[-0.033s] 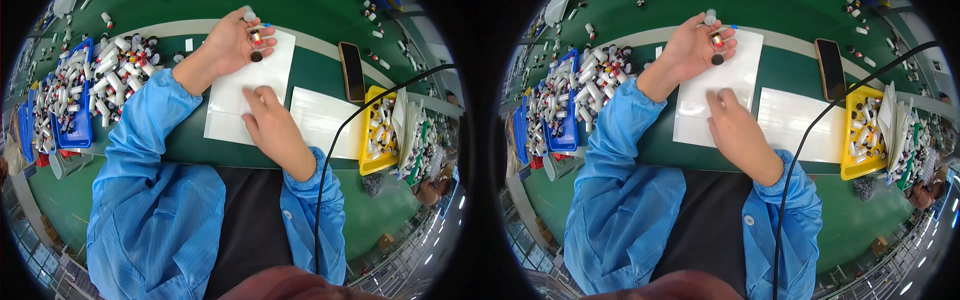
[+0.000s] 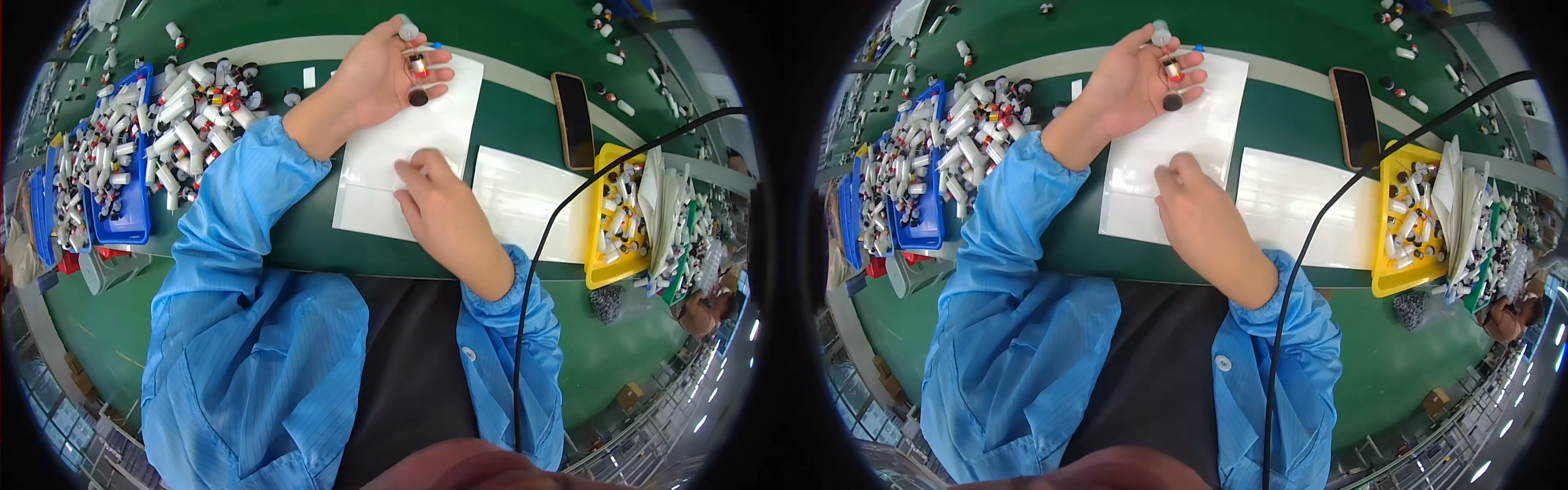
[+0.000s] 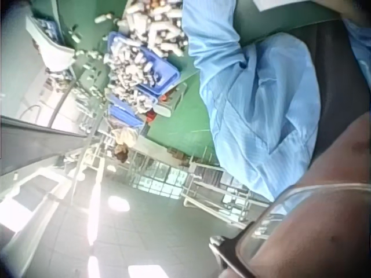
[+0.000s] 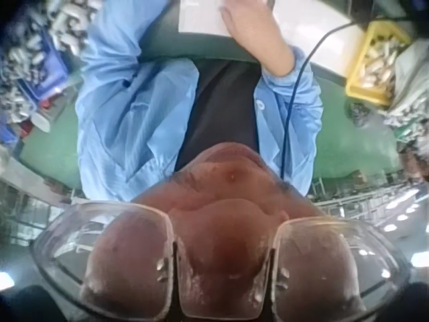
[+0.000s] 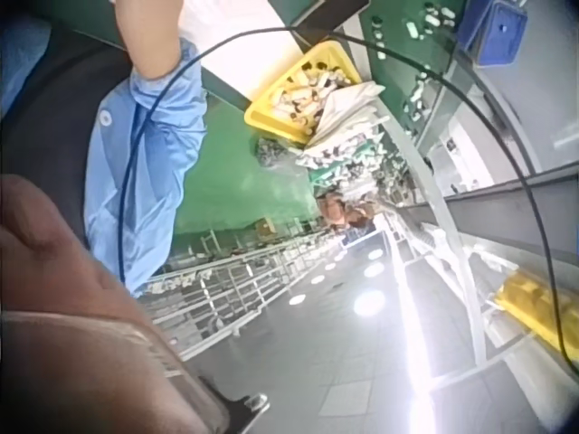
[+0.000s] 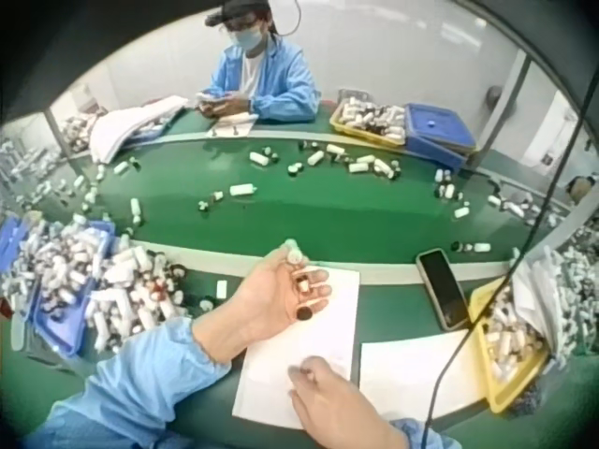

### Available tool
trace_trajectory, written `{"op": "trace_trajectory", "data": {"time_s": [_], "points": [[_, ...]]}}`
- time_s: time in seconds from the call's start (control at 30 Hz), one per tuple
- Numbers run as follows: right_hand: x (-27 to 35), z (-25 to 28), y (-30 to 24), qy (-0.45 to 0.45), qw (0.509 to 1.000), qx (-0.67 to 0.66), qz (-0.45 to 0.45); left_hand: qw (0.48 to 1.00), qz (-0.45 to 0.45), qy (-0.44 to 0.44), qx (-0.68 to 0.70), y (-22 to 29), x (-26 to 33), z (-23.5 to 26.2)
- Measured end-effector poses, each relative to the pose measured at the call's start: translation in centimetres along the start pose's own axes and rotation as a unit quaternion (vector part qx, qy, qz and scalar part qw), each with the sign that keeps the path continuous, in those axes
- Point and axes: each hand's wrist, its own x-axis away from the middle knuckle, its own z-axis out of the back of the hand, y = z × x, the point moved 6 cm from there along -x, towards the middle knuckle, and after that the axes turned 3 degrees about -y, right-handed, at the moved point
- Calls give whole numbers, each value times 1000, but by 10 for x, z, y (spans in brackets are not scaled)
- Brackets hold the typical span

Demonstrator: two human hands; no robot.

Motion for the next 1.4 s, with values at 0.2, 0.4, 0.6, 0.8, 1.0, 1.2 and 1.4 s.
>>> {"op": "trace_trajectory", "data": {"time_s": [0.2,0.4,0.6,0.8,1.0,1.2,1.4], "points": [[2,3,3,-43,999,-20,-5,999,11,-19,-39,-7,1,-2],[-14,35,7,35,987,-154,-42,995,10,-96,-12,2,8,-16],[-50,53,48,336,940,-48,39,972,-54,-228,8,5,22,-46],[-51,45,89,305,845,-438,22,946,-101,-294,-92,7,23,-44],[-49,46,94,266,773,-576,-6,925,-170,-213,-265,16,14,-35],[-49,38,85,308,847,-432,28,910,-217,-182,-302,15,14,-33],[-44,45,84,346,886,-306,54,909,-210,-181,-310,15,12,-30]]}}
